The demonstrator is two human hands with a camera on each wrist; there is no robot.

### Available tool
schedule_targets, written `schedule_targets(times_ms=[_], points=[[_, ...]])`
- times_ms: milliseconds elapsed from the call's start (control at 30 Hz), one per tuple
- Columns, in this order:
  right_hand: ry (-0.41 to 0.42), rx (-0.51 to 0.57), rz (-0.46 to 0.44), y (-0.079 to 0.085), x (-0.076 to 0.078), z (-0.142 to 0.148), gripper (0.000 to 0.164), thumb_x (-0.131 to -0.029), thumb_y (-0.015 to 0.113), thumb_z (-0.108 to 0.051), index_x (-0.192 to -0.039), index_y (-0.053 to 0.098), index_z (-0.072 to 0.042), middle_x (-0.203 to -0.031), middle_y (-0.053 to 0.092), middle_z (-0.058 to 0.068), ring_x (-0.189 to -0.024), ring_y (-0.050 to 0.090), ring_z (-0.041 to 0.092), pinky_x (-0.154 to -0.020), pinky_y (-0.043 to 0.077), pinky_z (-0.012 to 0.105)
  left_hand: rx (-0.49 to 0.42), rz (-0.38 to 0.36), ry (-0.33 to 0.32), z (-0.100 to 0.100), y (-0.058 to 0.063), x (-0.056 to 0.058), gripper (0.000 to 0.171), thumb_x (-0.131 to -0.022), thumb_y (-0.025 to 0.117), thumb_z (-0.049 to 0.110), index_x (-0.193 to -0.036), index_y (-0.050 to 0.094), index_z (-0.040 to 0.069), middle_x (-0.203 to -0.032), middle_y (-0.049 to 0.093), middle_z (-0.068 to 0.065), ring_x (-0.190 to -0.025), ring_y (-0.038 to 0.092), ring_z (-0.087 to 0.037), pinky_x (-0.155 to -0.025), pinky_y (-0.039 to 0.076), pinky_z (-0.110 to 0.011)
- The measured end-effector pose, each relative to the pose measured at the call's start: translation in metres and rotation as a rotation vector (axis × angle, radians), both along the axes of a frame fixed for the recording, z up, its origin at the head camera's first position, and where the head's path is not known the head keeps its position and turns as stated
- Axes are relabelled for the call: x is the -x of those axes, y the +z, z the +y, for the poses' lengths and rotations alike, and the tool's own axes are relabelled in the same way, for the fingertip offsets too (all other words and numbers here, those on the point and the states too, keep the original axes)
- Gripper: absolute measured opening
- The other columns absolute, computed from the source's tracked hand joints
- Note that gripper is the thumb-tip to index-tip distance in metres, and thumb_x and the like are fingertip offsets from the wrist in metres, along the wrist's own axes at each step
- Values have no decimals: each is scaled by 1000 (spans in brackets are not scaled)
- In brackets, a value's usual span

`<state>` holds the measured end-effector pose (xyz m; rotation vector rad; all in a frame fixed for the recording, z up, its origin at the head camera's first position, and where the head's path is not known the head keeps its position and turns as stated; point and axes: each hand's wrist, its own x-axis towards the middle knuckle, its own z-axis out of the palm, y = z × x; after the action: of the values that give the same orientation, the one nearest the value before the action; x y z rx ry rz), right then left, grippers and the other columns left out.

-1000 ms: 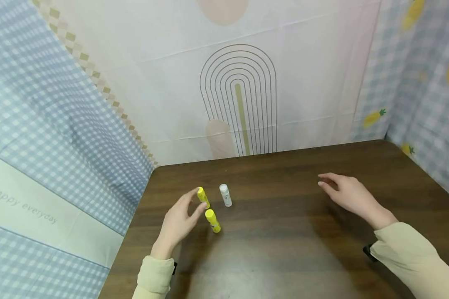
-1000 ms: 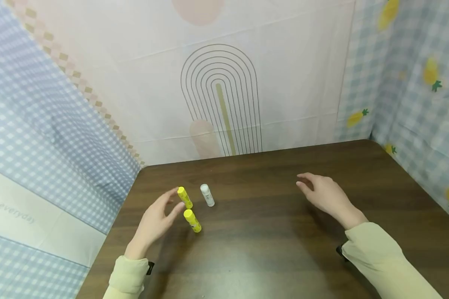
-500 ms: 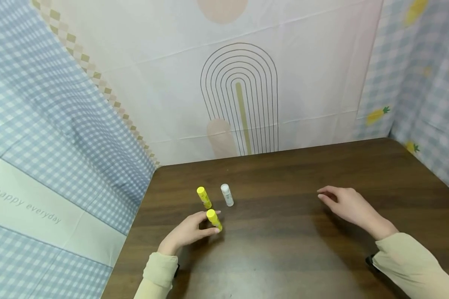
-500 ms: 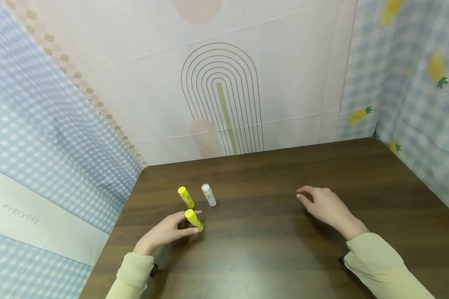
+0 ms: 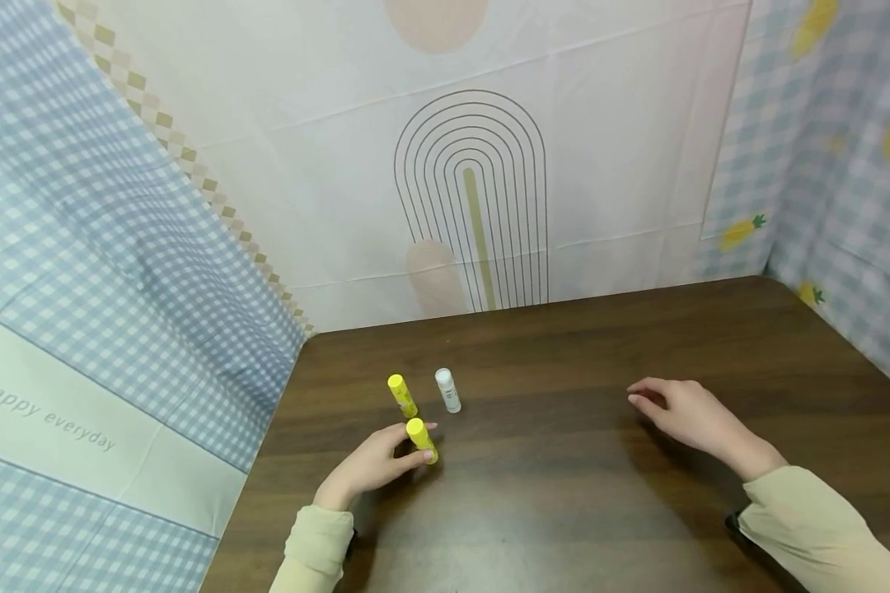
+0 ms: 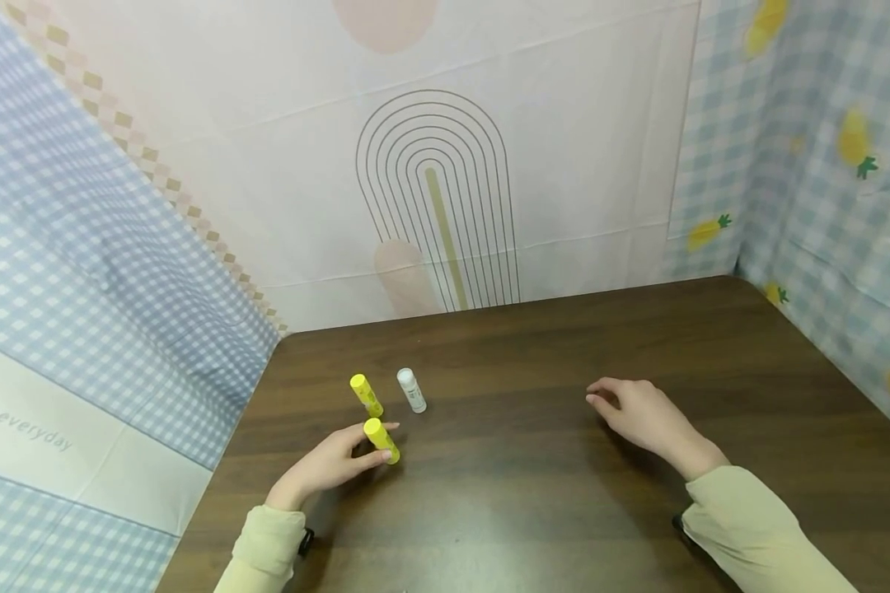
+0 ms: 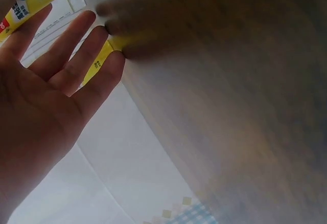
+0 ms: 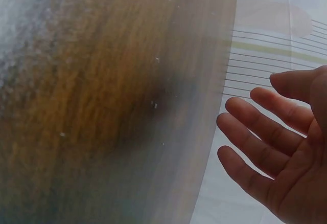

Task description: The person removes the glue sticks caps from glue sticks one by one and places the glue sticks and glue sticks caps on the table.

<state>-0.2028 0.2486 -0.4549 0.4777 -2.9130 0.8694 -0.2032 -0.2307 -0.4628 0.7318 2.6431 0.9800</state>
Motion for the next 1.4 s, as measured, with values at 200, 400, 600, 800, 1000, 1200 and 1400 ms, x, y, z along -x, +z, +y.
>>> schedule_targets(times_ms=[200, 400, 600, 800, 1000, 1200, 1400], points=[[-1, 1, 8, 2, 1, 3, 29, -100, 63, -21, -120, 69, 0, -108, 72, 14, -74, 62, 16, -71, 52, 43, -7, 9, 18, 1, -1, 0, 43, -99, 65, 37, -134, 63, 12, -124, 67, 0, -121, 59, -19, -101, 47, -48], [8, 2, 14, 4, 4, 5, 30, -101, 63, -22, -121, 69, -1, -109, 72, 15, -74, 60, 14, -72, 51, 43, 72, 79, 14, -3, 1, 1, 16, -103, 60, 31, -105, 61, 15, -91, 63, 7, -86, 60, -13, -79, 50, -35], [11, 8, 0, 2, 5, 6, 30, -101, 62, -23, -121, 69, -2, -111, 72, 15, -89, 68, 24, -79, 53, 50, 161, 164, 68, -9, 13, 2, 15, -102, 62, 29, -97, 55, 16, -76, 51, 7, -69, 48, -9, -66, 43, -29], [17, 11, -4, 0, 4, 6, 31, -101, 62, -25, -120, 69, -2, -110, 72, 14, -95, 69, 31, -82, 54, 54, 166, 260, 120, -9, 30, 2, 17, -95, 71, 26, -92, 57, 18, -74, 49, 7, -66, 47, -8, -61, 42, -28], [26, 9, -9, -2, 5, 7, 31, -101, 62, -25, -121, 69, -1, -111, 72, 15, -98, 69, 34, -83, 53, 55, 229, 500, 133, -3, 49, 0, 21, -86, 81, 22, -98, 67, 11, -82, 57, 6, -70, 51, -10, -65, 48, -32], [24, 16, -5, 0, 4, 7, 31, -101, 63, -25, -120, 69, -2, -111, 72, 15, -98, 69, 34, -83, 53, 55, 309, 687, 141, 6, 71, -1, 26, -82, 85, 21, -97, 69, 9, -82, 60, 4, -67, 53, -12, -60, 48, -35], [28, 13, -5, 1, 3, 9, 32, -102, 62, -27, -120, 70, -2, -111, 72, 15, -95, 69, 30, -82, 54, 53, 355, 750, 119, 17, 84, -1, 34, -80, 86, 18, -109, 73, 5, -92, 68, -1, -80, 64, -18, -67, 55, -36]])
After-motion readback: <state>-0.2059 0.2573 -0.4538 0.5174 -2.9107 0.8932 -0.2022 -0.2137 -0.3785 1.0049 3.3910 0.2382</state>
